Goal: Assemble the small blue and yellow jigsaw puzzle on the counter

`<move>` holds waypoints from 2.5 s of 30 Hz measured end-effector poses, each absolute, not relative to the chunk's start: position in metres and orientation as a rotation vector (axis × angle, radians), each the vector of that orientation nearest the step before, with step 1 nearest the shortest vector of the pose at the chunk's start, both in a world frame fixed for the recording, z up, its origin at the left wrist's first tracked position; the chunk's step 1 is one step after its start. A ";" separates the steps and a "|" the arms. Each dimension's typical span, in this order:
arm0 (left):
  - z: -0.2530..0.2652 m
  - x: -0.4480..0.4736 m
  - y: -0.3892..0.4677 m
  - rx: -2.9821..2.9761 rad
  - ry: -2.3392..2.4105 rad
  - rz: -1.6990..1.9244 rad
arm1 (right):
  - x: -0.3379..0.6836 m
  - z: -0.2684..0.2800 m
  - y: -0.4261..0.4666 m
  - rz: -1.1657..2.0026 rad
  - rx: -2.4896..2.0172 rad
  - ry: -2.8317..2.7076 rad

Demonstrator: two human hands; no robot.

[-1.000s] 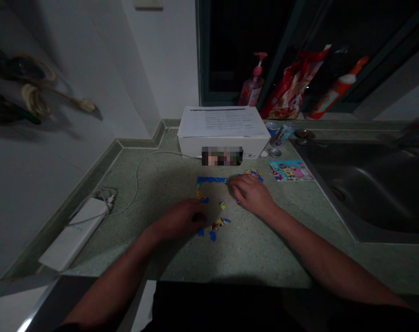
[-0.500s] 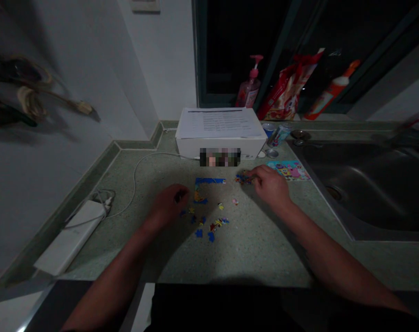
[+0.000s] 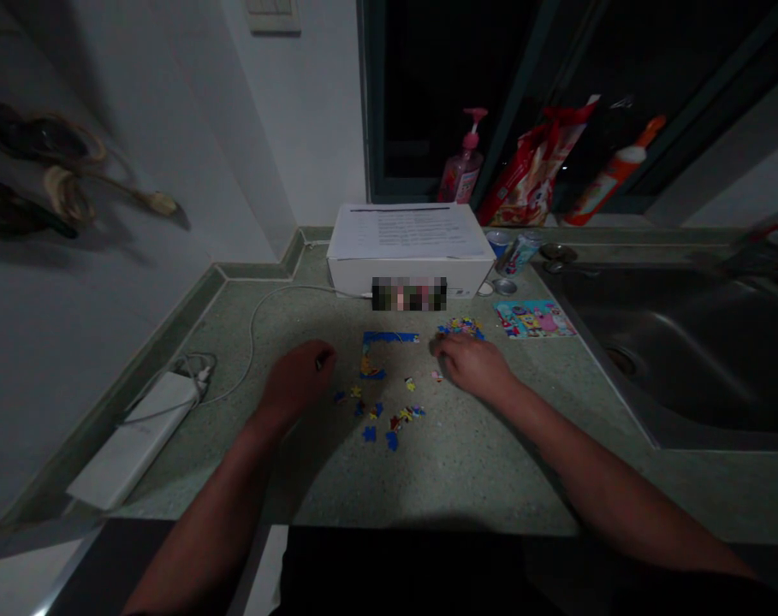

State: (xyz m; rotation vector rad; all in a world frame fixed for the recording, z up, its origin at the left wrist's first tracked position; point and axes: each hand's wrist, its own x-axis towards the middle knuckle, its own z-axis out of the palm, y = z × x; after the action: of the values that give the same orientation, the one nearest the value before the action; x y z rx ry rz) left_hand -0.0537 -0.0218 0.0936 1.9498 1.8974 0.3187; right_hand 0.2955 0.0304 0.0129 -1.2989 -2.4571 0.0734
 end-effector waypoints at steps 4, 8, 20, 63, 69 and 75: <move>0.088 -0.050 -0.021 1.962 1.899 0.283 | 0.296 0.012 0.034 0.047 -1.247 -2.375; 0.084 -0.049 -0.020 1.951 1.942 0.228 | 0.298 0.004 0.048 -0.018 -1.319 -2.293; 0.085 -0.049 -0.021 1.992 1.920 0.173 | 0.295 -0.021 0.072 -0.013 -1.490 -2.179; 0.085 -0.064 -0.028 2.093 1.542 -0.024 | 0.303 -0.019 0.067 -0.057 -1.457 -2.169; 0.092 -0.063 -0.033 2.087 1.494 0.084 | 0.301 -0.014 0.064 -0.046 -1.440 -2.177; 0.085 -0.063 -0.031 2.077 1.553 0.029 | 0.297 -0.009 0.058 -0.054 -1.406 -2.184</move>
State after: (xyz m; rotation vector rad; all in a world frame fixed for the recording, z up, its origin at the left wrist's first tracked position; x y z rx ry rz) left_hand -0.0630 -0.0306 0.0854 2.0773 1.5532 0.0293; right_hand 0.2969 0.0585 -0.0089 -1.4061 -2.1842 -0.0541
